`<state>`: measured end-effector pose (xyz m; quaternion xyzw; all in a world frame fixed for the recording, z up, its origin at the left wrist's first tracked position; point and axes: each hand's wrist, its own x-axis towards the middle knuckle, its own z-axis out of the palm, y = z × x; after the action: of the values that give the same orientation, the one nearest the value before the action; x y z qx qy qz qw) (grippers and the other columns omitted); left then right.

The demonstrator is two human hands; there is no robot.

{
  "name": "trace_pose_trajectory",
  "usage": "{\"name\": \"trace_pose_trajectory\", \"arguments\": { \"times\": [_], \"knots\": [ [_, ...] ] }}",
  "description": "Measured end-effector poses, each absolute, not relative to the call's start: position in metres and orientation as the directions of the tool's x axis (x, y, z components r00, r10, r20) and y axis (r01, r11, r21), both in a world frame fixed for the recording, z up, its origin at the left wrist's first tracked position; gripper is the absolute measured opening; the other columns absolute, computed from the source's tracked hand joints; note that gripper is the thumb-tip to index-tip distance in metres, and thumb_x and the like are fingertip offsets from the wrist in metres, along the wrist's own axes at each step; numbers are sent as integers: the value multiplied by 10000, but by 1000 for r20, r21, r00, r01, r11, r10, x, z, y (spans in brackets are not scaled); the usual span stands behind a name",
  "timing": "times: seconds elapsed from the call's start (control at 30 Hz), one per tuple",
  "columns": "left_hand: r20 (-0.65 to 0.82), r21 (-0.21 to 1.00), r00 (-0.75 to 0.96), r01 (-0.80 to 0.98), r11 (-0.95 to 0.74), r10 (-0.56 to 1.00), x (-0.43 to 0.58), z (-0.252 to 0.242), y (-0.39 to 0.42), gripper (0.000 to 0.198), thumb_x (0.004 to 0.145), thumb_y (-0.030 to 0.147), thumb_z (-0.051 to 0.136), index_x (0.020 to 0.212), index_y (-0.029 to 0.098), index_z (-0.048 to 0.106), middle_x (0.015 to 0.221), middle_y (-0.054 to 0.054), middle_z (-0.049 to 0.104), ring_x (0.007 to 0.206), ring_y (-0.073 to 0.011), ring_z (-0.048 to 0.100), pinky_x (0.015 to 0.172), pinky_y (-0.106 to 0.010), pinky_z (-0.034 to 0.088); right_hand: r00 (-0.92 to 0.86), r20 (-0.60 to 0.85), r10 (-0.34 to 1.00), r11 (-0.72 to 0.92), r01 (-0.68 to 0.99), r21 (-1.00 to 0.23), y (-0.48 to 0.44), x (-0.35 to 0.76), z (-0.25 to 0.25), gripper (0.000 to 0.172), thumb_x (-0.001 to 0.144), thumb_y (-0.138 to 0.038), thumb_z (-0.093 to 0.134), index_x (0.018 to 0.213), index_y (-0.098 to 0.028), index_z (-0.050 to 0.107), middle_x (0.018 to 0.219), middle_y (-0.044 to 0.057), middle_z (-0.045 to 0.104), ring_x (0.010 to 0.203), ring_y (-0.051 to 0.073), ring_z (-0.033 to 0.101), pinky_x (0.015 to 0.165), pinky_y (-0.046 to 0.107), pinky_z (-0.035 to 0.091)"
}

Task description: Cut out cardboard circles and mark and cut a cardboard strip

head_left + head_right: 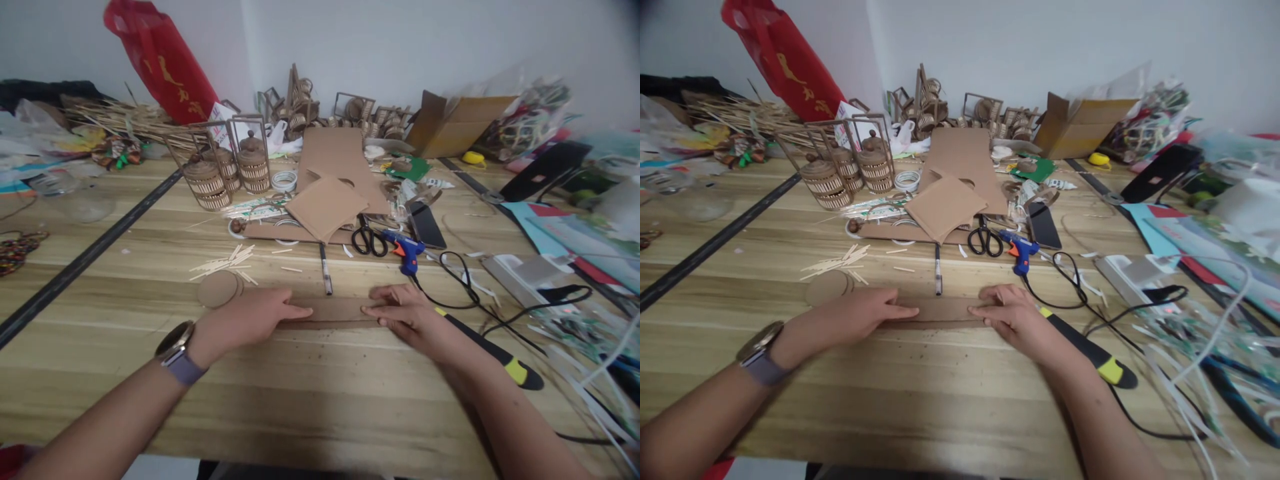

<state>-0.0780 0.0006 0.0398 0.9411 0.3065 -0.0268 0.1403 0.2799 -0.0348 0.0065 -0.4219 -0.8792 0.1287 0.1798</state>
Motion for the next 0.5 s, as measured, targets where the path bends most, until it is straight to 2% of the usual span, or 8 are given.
{"name": "trace_pose_trajectory", "arguments": {
  "times": [0.1, 0.2, 0.33, 0.5],
  "knots": [
    [-163, 200, 827, 561, -803, 538, -60, 47, 12, 781, 860, -28, 423, 1456, 457, 561, 833, -19, 580, 659, -191, 540, 566, -253, 373, -578, 204, 790, 607, 695, -385, -34, 279, 8, 340, 972, -186, 591, 1199, -328, 801, 1184, 128, 710, 1084, 304, 644, 920, 491, 497],
    [-233, 216, 851, 517, -828, 471, -43, 54, 22, 709, 877, 27, 474, 1438, 445, 586, 815, -12, 611, 629, -181, 548, 538, -244, 352, -577, 210, 789, 608, 688, -396, -34, 278, 8, 334, 973, -177, 594, 1197, -310, 803, 1177, 133, 704, 1083, 301, 637, 923, 485, 490],
    [-337, 207, 847, 492, -846, 411, -26, 65, 27, 726, 891, 42, 488, 1482, 462, 523, 960, -27, 686, 740, -199, 638, 564, -243, 368, -575, 205, 792, 603, 685, -409, -34, 279, 5, 322, 968, -183, 616, 1194, -316, 803, 1176, 128, 703, 1082, 293, 633, 929, 464, 485],
    [-428, 162, 789, 547, -821, 441, -14, 76, 20, 707, 962, 72, 425, 1515, 512, 441, 1068, -54, 715, 794, -236, 665, 623, -270, 396, -628, 193, 754, 643, 646, -412, -28, 277, 18, 272, 949, -189, 651, 1150, -274, 812, 1147, 126, 722, 1066, 282, 655, 917, 425, 499]
  ]
}}
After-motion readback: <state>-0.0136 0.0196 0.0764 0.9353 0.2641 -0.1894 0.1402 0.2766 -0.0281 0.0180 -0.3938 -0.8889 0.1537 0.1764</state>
